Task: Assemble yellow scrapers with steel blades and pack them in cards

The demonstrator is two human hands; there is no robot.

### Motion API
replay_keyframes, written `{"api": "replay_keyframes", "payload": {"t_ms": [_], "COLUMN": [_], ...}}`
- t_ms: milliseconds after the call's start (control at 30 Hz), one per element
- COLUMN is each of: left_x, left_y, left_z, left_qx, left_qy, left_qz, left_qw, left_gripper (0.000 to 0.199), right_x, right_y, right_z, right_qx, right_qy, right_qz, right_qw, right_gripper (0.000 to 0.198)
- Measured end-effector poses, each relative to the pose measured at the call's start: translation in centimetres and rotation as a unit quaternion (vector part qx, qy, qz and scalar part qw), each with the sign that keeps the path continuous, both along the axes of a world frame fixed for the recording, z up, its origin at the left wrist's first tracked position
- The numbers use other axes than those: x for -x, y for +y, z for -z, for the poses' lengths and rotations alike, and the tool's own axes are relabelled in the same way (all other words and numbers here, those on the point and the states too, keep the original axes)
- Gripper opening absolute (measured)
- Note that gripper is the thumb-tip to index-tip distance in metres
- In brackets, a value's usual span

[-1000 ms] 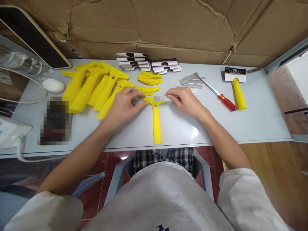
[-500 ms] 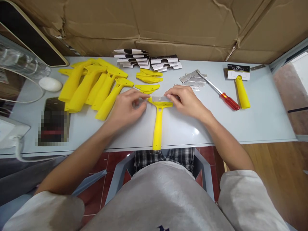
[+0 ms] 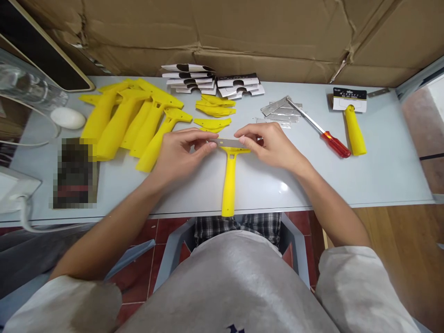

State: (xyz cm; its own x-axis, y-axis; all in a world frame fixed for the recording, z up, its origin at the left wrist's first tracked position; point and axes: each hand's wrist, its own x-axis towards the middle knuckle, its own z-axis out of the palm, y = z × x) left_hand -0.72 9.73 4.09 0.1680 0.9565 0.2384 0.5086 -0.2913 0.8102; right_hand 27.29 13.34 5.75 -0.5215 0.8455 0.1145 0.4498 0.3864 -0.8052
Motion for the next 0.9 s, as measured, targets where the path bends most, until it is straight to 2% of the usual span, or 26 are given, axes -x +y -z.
{"api": "replay_keyframes", "payload": {"t_ms": [167, 333, 467, 600, 700, 833, 900], "left_x": [0.4, 0.2, 0.0, 0.2, 0.2, 0.2, 0.2], "left_y": [0.4, 0.6, 0.6, 0.6, 0.6, 0.5, 0.4], "left_z": [0.3, 0.5, 0.4, 0.5, 0.7, 0.9, 0.9], "left_qx": [-0.01, -0.038, -0.071, -0.097, -0.088, -0.1, -0.104], "left_qy": [0.015, 0.063, 0.087, 0.089, 0.096, 0.087, 0.085], "left_qz": [-0.013, -0.018, -0.007, -0.01, -0.013, -0.017, -0.022], "left_qw": [1.0, 0.997, 0.994, 0.991, 0.991, 0.991, 0.991], "left_gripper": [0.022, 0.014, 0.015, 0.013, 0.013, 0.015, 0.015], "right_x": [-0.8, -0.9, -0.8, -1.2, -2.1, -3.4, -3.8], "right_y": [0.3, 0.6, 0.5, 0.5, 0.7, 1.3, 1.6], "right_z": [-0.1, 0.1, 0.0, -0.4, -0.9, -1.3, -1.0], "right_qx": [0.051, 0.02, -0.007, 0.006, 0.034, 0.119, 0.14], "right_qy": [0.022, -0.003, -0.017, -0.036, -0.064, -0.081, -0.07], "right_qz": [0.024, 0.007, -0.004, -0.013, -0.041, -0.105, -0.116], "right_qw": [0.998, 1.0, 1.0, 0.999, 0.997, 0.984, 0.981], "right_gripper": [0.048, 0.034, 0.032, 0.034, 0.04, 0.047, 0.049]}}
